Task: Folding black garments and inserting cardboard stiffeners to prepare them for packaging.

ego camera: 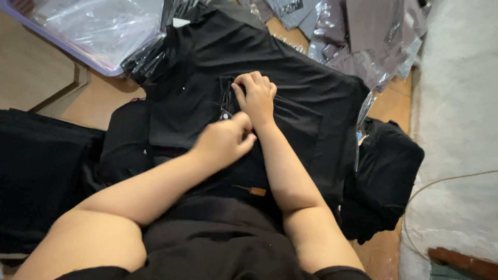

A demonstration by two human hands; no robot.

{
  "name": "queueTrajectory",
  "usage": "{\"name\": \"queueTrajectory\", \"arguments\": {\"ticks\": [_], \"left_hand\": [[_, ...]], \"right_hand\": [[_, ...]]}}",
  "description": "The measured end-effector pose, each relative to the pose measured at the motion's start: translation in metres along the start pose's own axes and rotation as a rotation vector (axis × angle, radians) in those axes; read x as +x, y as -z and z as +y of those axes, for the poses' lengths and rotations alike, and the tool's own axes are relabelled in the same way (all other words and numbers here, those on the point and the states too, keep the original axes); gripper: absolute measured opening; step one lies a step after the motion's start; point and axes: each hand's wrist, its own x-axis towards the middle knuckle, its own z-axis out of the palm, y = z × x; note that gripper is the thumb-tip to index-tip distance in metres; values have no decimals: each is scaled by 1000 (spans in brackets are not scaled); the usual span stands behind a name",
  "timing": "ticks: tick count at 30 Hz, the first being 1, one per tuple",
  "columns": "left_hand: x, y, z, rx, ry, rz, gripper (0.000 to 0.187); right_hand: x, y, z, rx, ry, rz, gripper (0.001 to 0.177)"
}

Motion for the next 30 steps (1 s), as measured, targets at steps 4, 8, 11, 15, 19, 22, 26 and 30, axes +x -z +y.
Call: {"name": "queueTrajectory", "arguments": {"ticks": [4,8,11,15,19,22,26,30], "left_hand": [[-3,-45,-13,271,-145,-123,50],[-17,-58,-20,394,-199,-32,53],[-22,-53,-15,442,-237,-16,64],[-20,-46,-14,466,-278,-32,70],[-13,-3,-6,271,-193,-135,39],[-2,33,-26,133,55,-93,40],[20,31,-94,44,374,-146,45],[28,32,-72,-28,399,-254,44]], "right_hand": [[2,5,6,202,-18,42,12],[4,20,21,655,32,130,12],[1,83,-1,464,137,81,11],[-37,102,-24,415,112,-144,13],[-68,68,-8,344,0,-316,13],[-79,55,0,351,-15,-293,19],[-78,62,-6,405,-3,-268,26],[-77,63,-9,455,18,-224,26]]}}
